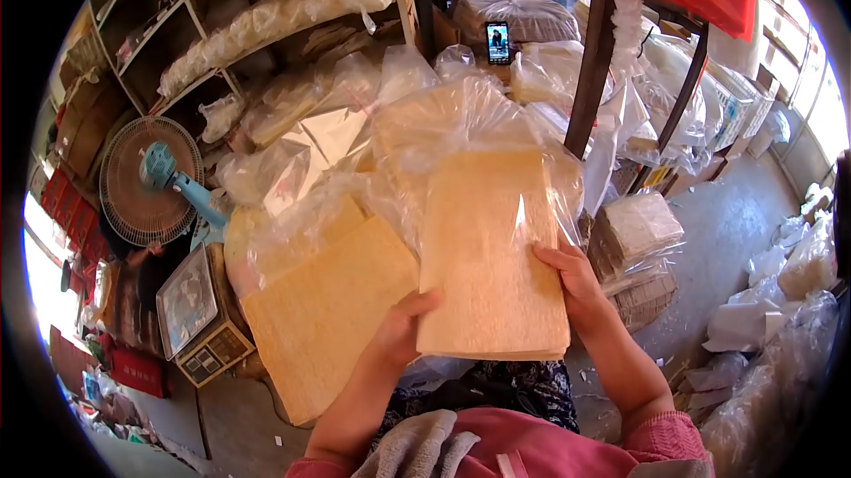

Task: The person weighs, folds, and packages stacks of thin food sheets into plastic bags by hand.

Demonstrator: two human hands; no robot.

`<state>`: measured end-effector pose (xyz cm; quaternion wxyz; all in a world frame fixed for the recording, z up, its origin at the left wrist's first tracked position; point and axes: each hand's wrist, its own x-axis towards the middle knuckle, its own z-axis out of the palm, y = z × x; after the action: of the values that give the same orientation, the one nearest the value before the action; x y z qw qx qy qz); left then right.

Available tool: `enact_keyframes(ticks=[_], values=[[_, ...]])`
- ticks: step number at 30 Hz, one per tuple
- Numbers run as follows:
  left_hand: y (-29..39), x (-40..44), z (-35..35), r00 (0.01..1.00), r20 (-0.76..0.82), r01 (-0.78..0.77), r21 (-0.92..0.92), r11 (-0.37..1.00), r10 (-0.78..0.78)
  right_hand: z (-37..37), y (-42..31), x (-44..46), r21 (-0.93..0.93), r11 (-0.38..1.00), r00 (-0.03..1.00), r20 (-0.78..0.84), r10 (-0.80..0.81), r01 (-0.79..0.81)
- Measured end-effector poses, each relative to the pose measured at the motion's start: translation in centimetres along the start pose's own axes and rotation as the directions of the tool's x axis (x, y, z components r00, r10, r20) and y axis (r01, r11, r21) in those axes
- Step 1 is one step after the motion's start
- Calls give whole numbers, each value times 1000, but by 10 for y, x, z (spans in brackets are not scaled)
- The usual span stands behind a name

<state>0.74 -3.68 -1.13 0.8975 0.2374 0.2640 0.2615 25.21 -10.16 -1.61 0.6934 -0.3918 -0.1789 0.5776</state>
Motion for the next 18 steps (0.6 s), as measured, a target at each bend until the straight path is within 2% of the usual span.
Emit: enact_keyframes(ticks=[2,5,9,10,12,13,14,17,18], values=[[-6,2,11,999,-39,-24,168,986,31,2,-7,3,-21,999,999,25,39,-38],[-16,9,11,985,-112,-96,274,957,131,-19,-6,11,-68,995,997,-34,-71,69],[-24,17,22,960,-161,-187,243,952,230,-45,0,5,-38,997,994,-87,-69,66],[-27,21,19,957,-160,-200,234,952,240,-59,7,4,-58,998,998,60,-3,7],[-29,24,20,953,-176,-205,223,953,247,-58,16,-19,272,959,991,122,48,-80],[-29,25,22,950,-194,-200,222,954,244,-54,20,-30,425,896,985,160,63,-127],[-29,26,24,947,-213,-195,220,956,242,-59,32,-40,554,820,989,119,92,-143],[-32,27,23,947,-183,-225,208,952,264,-23,43,-71,568,819,936,327,-129,-85],[-34,28,23,949,-167,-228,223,948,268,-23,49,-72,496,866,962,258,-89,-54]])
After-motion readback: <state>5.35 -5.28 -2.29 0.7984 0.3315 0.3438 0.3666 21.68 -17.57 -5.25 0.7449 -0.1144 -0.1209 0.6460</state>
